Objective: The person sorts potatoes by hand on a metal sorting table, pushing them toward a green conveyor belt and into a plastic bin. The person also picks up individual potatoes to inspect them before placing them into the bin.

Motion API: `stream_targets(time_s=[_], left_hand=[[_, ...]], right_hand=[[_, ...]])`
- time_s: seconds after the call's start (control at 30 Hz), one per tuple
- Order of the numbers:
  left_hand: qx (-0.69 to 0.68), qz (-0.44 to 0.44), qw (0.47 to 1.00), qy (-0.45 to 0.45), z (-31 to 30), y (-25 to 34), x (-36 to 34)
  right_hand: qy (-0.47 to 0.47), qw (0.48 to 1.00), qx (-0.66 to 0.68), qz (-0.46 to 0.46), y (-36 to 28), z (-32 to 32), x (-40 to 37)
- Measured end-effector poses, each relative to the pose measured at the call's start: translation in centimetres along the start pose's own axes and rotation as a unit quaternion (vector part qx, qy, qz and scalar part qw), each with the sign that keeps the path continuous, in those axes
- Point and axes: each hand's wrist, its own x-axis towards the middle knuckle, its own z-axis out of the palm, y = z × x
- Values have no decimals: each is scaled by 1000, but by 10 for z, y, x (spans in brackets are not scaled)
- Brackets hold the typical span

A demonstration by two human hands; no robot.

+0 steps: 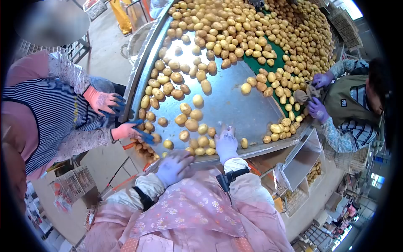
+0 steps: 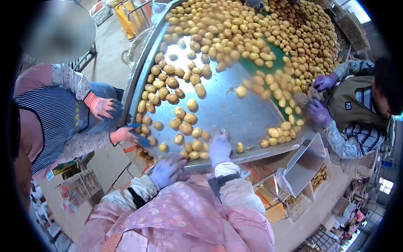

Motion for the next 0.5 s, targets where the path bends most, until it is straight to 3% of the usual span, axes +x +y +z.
stream_targets(time_s=[0.07, 0.17, 0.2, 0.3, 0.33, 0.43, 0.47, 0.5], left_hand=[[8, 34, 999, -11, -1, 5, 16], [52, 13, 995, 80, 14, -11, -17], [37, -41, 995, 79, -2, 6, -48], [61, -144, 972, 177, 10, 3, -129], [39, -235, 955, 176, 22, 3, -159], [-134, -447, 861, 200, 84, 0, -254], [-138, -515, 829, 170, 128, -9, -296], [-142, -579, 791, 135, 170, -16, -337]], right_hand=[[30, 998, 45, -25, -8, -1, 5], [52, 990, 54, -121, 8, 0, -9], [53, 990, 23, -127, 17, 10, -25], [221, 942, -144, -207, 10, 10, -35], [233, 938, -116, -231, -4, 7, -42], [87, 908, -97, -397, -66, 39, -70], [9, 883, -100, -459, -83, 55, -79], [-4, 865, -119, -488, -97, 72, -85]])
